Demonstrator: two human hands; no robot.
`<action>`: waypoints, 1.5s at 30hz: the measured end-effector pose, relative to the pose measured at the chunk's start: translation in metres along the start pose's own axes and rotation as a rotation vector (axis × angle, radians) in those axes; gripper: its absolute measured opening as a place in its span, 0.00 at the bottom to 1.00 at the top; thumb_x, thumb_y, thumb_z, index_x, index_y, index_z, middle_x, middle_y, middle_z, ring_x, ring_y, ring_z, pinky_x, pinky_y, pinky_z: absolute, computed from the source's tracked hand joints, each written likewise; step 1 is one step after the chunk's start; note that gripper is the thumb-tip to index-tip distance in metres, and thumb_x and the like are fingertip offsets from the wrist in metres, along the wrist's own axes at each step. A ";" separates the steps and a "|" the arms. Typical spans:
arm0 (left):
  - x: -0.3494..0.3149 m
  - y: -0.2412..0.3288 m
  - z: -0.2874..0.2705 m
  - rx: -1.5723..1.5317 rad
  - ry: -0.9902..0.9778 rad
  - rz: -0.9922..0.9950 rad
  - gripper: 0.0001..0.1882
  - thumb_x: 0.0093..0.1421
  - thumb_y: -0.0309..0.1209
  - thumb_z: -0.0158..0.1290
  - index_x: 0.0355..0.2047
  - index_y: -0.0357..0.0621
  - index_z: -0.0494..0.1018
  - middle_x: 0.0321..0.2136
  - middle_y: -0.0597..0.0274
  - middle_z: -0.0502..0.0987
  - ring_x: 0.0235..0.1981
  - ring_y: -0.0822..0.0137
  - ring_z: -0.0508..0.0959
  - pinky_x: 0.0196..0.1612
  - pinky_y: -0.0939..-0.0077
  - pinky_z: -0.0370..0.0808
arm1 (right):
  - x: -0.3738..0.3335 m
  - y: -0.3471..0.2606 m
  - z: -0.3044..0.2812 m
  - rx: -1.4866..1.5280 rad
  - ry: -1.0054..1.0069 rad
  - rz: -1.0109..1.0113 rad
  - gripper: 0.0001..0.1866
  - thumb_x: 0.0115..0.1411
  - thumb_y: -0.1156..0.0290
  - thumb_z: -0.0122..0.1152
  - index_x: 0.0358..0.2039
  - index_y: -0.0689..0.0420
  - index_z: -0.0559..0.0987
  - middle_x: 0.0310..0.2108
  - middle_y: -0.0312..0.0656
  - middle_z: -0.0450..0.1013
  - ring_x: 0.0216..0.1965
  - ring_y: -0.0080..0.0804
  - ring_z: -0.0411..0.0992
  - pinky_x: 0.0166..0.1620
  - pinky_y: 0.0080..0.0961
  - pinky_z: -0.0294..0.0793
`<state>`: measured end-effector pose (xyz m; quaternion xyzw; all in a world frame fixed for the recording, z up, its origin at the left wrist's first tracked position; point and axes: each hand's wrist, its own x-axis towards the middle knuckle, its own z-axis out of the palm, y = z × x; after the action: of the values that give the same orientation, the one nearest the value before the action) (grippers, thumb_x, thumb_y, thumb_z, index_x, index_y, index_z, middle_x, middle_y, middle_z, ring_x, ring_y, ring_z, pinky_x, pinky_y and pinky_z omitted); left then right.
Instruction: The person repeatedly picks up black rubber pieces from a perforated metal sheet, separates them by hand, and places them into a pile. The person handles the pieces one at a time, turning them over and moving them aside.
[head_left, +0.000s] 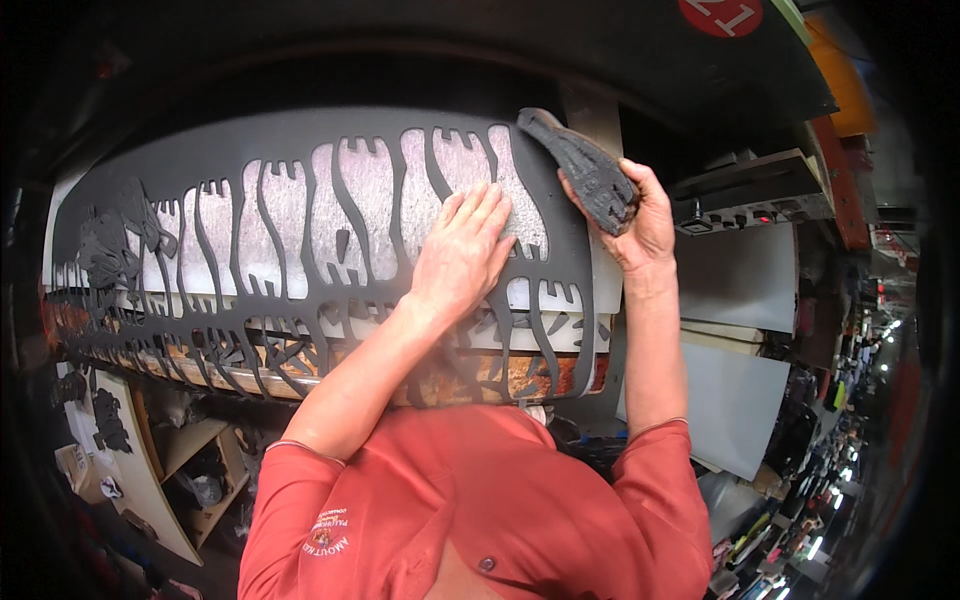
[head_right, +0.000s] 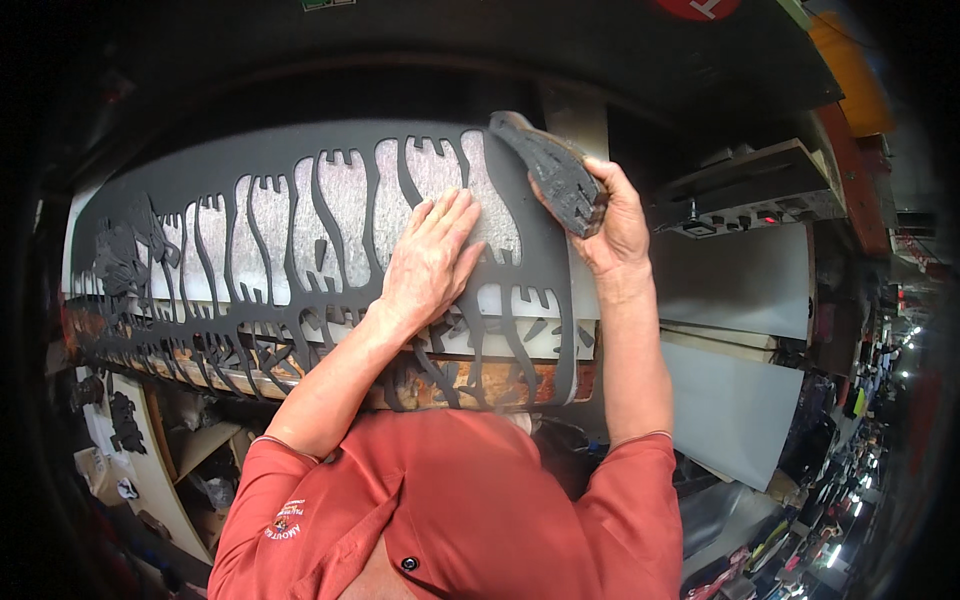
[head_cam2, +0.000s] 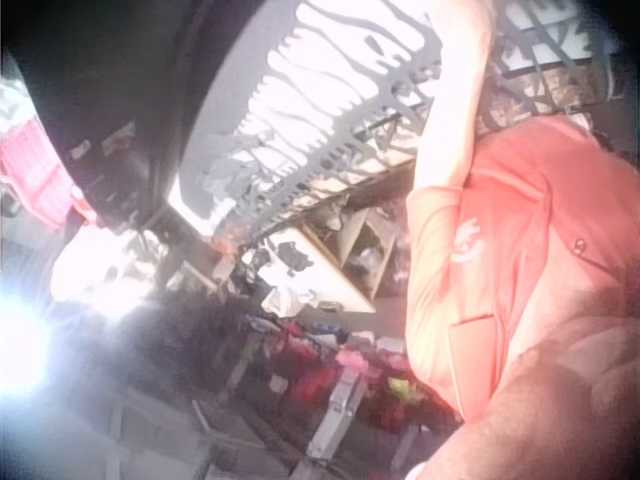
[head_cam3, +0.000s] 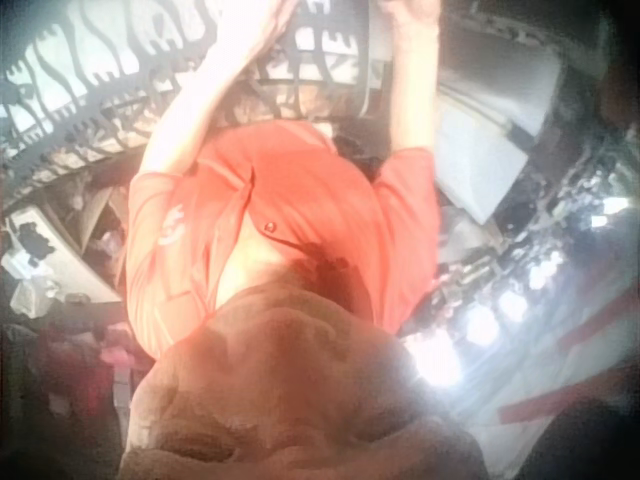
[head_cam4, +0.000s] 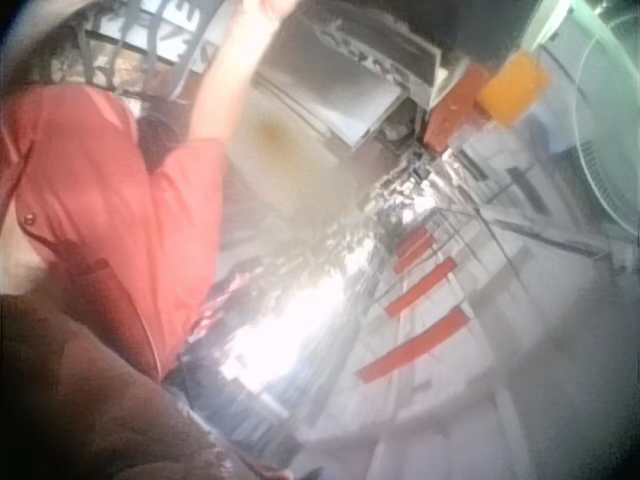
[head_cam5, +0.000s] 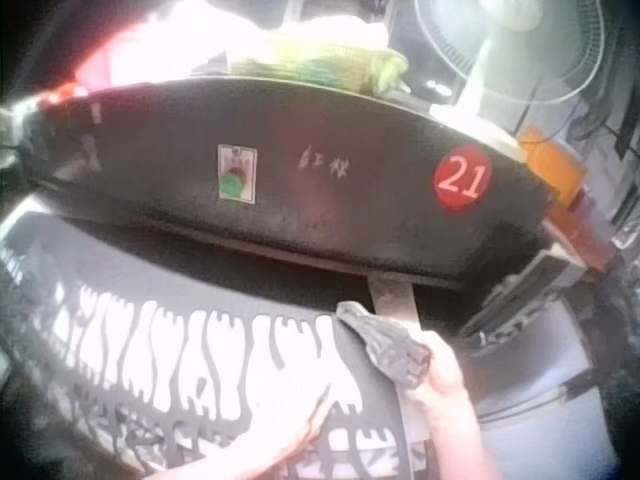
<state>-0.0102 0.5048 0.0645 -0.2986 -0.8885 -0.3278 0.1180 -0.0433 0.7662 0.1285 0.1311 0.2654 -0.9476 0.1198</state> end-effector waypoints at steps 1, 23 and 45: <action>-0.001 -0.001 0.000 -0.008 -0.008 -0.009 0.27 0.68 0.32 0.62 0.64 0.32 0.73 0.64 0.40 0.76 0.70 0.46 0.72 0.74 0.49 0.64 | -0.003 -0.001 0.005 -0.101 0.050 -0.053 0.26 0.75 0.66 0.49 0.61 0.78 0.74 0.59 0.67 0.76 0.61 0.59 0.77 0.69 0.53 0.77; -0.018 0.066 -0.005 -0.583 0.173 -0.052 0.35 0.72 0.34 0.59 0.73 0.30 0.63 0.73 0.30 0.62 0.76 0.36 0.62 0.76 0.50 0.62 | -0.080 0.132 0.045 -0.276 0.289 -0.319 0.23 0.78 0.62 0.50 0.64 0.64 0.76 0.60 0.43 0.77 0.59 0.29 0.74 0.64 0.26 0.71; -0.017 0.049 -0.018 -0.776 0.277 -0.325 0.17 0.81 0.27 0.42 0.55 0.30 0.78 0.56 0.44 0.84 0.58 0.56 0.85 0.61 0.66 0.80 | -0.077 0.140 0.052 -0.240 0.207 -0.320 0.27 0.75 0.66 0.54 0.70 0.65 0.71 0.60 0.42 0.76 0.59 0.26 0.74 0.63 0.26 0.72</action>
<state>0.0333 0.5153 0.0966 -0.1304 -0.7109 -0.6883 0.0623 0.0603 0.6345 0.1291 0.1686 0.4044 -0.8978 -0.0449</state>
